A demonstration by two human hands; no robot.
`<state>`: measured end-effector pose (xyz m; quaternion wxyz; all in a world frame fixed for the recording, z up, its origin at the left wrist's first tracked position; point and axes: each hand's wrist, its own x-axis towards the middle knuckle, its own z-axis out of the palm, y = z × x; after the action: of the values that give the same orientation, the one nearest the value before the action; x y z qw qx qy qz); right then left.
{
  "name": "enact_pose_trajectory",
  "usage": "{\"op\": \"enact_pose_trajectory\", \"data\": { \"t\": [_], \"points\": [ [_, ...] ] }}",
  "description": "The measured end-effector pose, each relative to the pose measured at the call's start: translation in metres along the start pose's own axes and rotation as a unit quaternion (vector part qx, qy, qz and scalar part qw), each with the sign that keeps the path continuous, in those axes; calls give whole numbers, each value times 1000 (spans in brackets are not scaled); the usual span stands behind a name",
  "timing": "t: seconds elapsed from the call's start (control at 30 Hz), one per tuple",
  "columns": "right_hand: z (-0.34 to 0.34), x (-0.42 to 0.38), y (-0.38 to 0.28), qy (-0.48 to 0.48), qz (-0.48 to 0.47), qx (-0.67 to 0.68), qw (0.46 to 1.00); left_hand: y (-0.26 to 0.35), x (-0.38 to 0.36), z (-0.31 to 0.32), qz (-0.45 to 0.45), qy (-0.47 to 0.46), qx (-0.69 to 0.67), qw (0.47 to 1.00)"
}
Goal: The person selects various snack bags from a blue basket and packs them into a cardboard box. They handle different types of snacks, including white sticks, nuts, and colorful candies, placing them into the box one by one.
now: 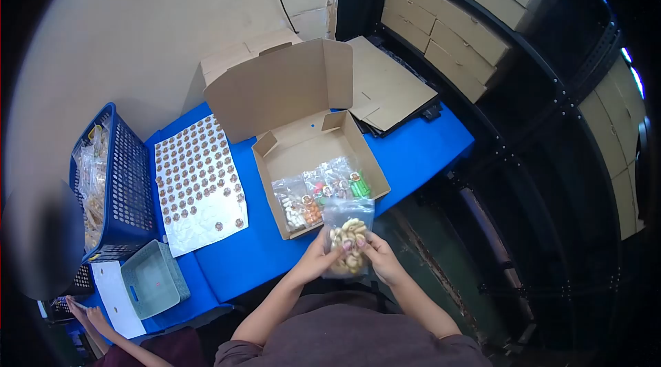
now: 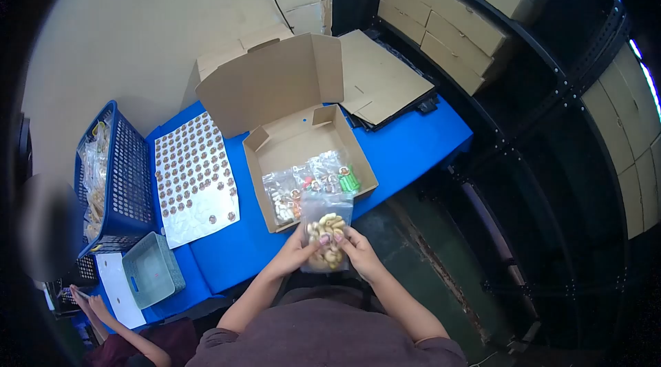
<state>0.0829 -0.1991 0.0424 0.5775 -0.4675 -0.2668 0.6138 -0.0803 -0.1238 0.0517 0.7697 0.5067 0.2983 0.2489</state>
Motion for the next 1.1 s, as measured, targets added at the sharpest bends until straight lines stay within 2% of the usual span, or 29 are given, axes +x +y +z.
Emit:
{"op": "enact_pose_trajectory", "data": {
  "t": [0.03, 0.07, 0.1, 0.17, 0.23, 0.27, 0.37, 0.43, 0.5, 0.53, 0.57, 0.63, 0.7, 0.77, 0.8, 0.9, 0.93, 1.0, 1.1],
  "points": [
    [-5, 0, -2, -1, -4, -2, 1000, -9, 5, 0, 14, -23, 16, 1000],
    [-11, -1, -6, 4, 5, -25, 1000, -27, 11, -2, 11, -54, 105, 993],
    [-16, -4, -8, 12, 16, -47, 999, -13, 10, 11, 10, -55, 128, 990],
    [-20, -4, -13, 19, 8, -45, 999, -13, 15, 24, 25, -37, 84, 995],
    [-13, -8, -18, 58, -24, 34, 997, -17, 20, 27, 32, -12, 59, 998],
    [-7, -7, -18, 52, -40, 4, 998, -17, 22, 26, 35, 13, 36, 999],
    [11, -2, -11, 36, -38, -25, 998, -5, 16, 12, 3, 34, 111, 993],
    [20, 11, 1, 19, -16, -30, 999, -5, 9, -2, 15, 59, 106, 993],
    [36, 25, 13, -12, 20, -49, 999, -28, 1, -26, 70, 98, 5, 993],
    [48, 30, 17, -29, 18, -61, 998, -17, -10, -36, 61, 98, -48, 992],
    [59, 36, 21, -45, 23, -69, 996, -16, -18, -50, 70, 113, -53, 990],
    [84, 49, 27, -88, 67, -146, 983, -11, -40, -79, 26, 117, -30, 992],
    [118, 65, 33, -114, 73, -177, 975, 1, -61, -104, 56, 141, -79, 985],
    [147, 88, 38, -107, 18, -260, 960, 10, -85, -130, 79, 134, 2, 988],
    [163, 102, 40, -96, 21, -295, 951, 25, -98, -135, 105, 157, -9, 982],
    [224, 116, 37, -159, 41, -229, 960, 33, -131, -166, 99, 194, 23, 976],
    [235, 123, 52, -193, 5, -228, 954, 31, -139, -175, 103, 207, 23, 973],
    [270, 108, 51, -251, 3, -247, 936, 21, -156, -193, 129, 298, -92, 941],
    [293, 109, 74, -330, 45, -266, 905, 18, -183, -215, 159, 354, -127, 913]
  ]
}}
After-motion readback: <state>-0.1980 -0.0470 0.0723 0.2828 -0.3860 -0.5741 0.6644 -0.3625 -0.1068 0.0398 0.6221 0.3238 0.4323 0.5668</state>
